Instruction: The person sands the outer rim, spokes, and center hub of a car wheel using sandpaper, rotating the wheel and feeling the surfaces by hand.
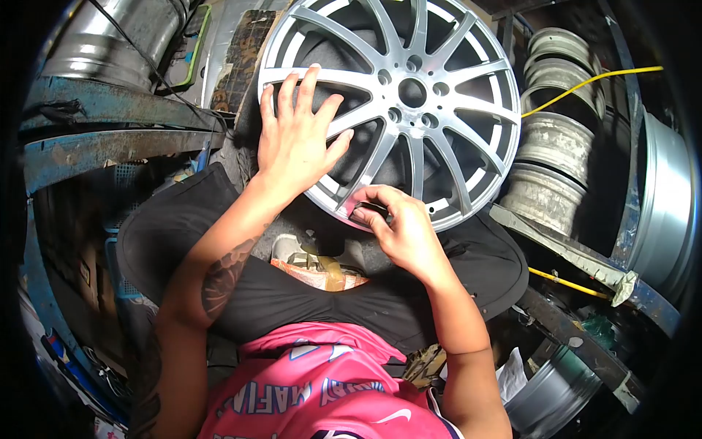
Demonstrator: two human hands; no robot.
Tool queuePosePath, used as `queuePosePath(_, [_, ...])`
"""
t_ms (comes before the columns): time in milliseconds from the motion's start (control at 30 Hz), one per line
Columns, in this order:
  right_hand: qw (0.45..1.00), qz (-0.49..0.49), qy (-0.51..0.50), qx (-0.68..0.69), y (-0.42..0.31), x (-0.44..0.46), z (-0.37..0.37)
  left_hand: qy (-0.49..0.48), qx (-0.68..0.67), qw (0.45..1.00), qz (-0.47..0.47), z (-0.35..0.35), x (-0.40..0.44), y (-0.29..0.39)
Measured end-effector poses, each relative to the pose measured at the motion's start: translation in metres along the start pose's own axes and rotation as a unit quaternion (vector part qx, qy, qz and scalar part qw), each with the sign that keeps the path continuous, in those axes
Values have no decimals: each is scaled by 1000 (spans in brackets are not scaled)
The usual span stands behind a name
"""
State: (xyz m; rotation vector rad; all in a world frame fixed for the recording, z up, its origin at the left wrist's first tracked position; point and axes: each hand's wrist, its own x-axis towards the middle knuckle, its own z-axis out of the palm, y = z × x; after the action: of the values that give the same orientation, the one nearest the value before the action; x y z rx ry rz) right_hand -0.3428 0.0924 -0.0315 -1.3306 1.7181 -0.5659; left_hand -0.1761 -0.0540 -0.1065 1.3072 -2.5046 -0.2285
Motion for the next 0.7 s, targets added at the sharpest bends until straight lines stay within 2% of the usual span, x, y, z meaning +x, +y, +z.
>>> queuePosePath(133, [993,-90,-2,-75,-2,2,-3,3,-1,1000,0,2,1,0])
queuePosePath(267, [996,-62,-2,-66,-9,0,1,-1,-1,1000,-3,2,1,0])
queuePosePath(367, [997,-53,-10,-47,-3,0,6,35,-19,999,1,6,0,-1])
queuePosePath(500, [999,-1,1,-38,-1,0,10,36,-32,999,0,5,1,-1])
queuePosePath(533, [999,15,7,-33,-1,0,12,2,-12,1000,-3,2,1,-1])
queuePosePath(700, [998,48,16,-38,-10,3,12,18,-29,999,-2,3,1,-1])
